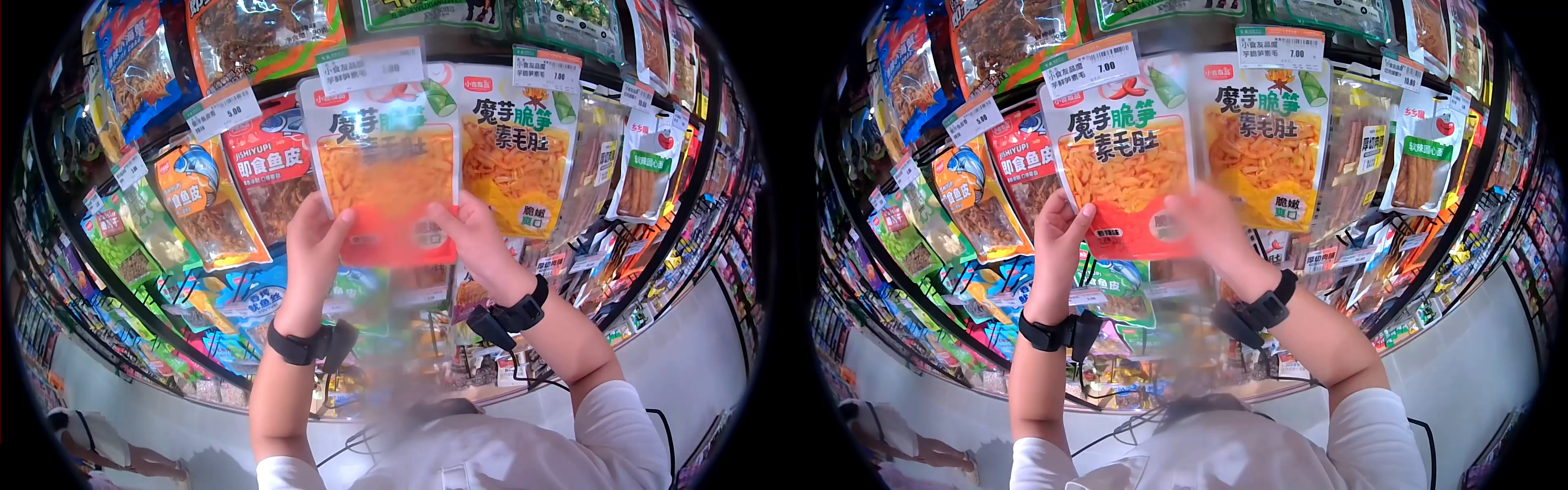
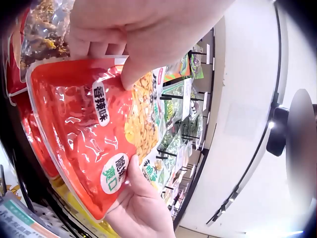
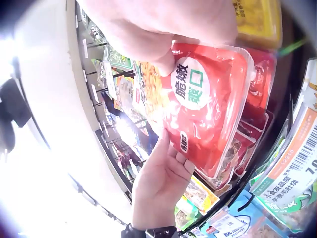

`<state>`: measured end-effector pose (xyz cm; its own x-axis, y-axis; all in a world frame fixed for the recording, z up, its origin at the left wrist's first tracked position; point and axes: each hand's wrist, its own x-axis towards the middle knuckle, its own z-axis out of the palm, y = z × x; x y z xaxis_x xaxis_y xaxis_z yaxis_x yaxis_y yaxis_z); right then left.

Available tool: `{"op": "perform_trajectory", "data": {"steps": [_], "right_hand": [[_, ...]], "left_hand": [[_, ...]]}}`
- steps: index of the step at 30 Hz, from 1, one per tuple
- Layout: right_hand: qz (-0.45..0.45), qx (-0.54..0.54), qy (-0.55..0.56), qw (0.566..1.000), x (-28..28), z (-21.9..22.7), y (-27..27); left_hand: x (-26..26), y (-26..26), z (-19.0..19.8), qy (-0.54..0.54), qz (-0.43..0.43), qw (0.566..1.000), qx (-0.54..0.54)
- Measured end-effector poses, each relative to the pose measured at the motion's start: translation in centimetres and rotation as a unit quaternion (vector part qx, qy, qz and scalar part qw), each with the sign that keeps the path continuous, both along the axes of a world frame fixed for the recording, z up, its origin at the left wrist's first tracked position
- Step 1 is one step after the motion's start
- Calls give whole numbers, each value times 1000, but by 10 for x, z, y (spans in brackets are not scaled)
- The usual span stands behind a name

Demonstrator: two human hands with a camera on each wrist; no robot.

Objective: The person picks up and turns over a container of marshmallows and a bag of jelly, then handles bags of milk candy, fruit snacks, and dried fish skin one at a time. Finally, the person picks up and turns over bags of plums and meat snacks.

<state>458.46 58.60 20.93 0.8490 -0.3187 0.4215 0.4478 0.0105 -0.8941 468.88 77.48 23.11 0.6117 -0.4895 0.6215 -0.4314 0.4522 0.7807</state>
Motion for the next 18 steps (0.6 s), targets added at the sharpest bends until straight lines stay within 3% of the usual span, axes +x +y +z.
{"op": "perform_trajectory", "data": {"steps": [11,18], "right_hand": [[22,39,7,999,-5,-1,-2],[46,-8,79,996,3,-42,-30]], "left_hand": [[4,-1,-22,15,17,999,34],[-8,0,-41,21,71,996,54]]}}
